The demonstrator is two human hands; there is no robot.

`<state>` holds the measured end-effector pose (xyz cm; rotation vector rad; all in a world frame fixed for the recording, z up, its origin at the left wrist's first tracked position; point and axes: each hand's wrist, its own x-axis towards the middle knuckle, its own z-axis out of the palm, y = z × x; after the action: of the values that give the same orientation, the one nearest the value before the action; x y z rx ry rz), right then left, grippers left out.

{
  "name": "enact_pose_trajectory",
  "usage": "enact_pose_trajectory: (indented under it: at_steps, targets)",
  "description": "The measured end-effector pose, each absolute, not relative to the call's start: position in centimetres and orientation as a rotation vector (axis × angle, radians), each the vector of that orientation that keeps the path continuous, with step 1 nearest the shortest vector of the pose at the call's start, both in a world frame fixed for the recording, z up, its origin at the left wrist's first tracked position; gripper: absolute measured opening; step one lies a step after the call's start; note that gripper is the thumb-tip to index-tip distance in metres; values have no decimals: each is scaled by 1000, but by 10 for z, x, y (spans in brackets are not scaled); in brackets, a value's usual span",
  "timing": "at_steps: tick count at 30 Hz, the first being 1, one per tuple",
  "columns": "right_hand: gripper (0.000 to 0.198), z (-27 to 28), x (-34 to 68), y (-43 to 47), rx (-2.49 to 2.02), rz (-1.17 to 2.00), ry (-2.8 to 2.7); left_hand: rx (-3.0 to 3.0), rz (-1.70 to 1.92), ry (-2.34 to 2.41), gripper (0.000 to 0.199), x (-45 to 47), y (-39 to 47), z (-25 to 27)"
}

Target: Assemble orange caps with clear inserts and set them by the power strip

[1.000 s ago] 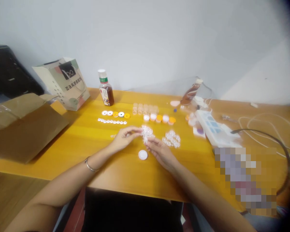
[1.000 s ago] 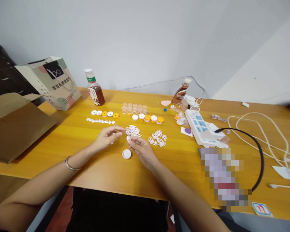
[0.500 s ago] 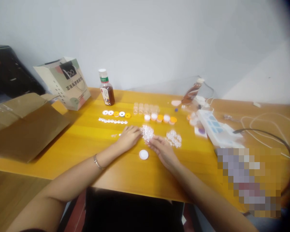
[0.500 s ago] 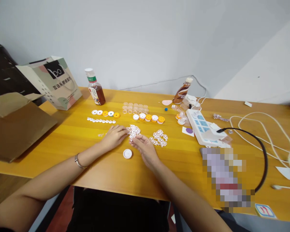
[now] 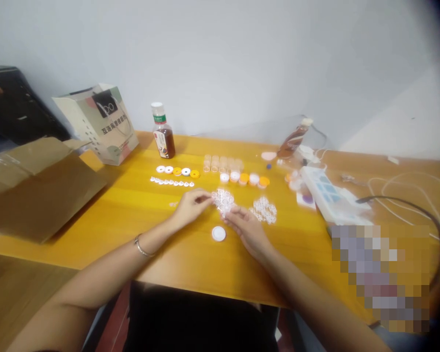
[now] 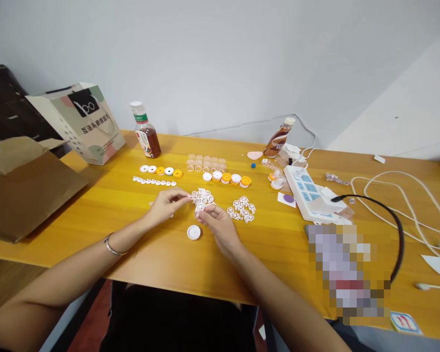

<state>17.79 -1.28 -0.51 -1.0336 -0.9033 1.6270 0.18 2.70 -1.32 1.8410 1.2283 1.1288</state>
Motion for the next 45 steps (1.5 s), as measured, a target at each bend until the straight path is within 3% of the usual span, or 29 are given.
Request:
enact_pose_trajectory:
  at_steps: [6, 12, 18, 23, 28, 45]
  targets:
    - [24, -6, 177, -13, -1042, 1606, -943, 1498, 1139, 1073, 33, 3, 15, 5]
    - [33, -6, 178, -14, -1034, 1583, -937, 1534, 1039, 980, 20, 4, 10, 11]
    - [29, -6, 177, -14, -1025, 1587, -938, 1573, 1035, 990, 13, 2, 6, 13]
    - [29, -10, 176, -13, -1006, 1573, -969, 1630, 979, 895, 31, 2, 9, 24]
    - [26, -14, 176, -10, -994, 1573, -1001, 1625, 979, 845, 20, 3, 13, 16]
    - [14, -15, 175, -11, -992, 1566, -1009, 1758, 1220, 1019, 17, 12, 5, -7]
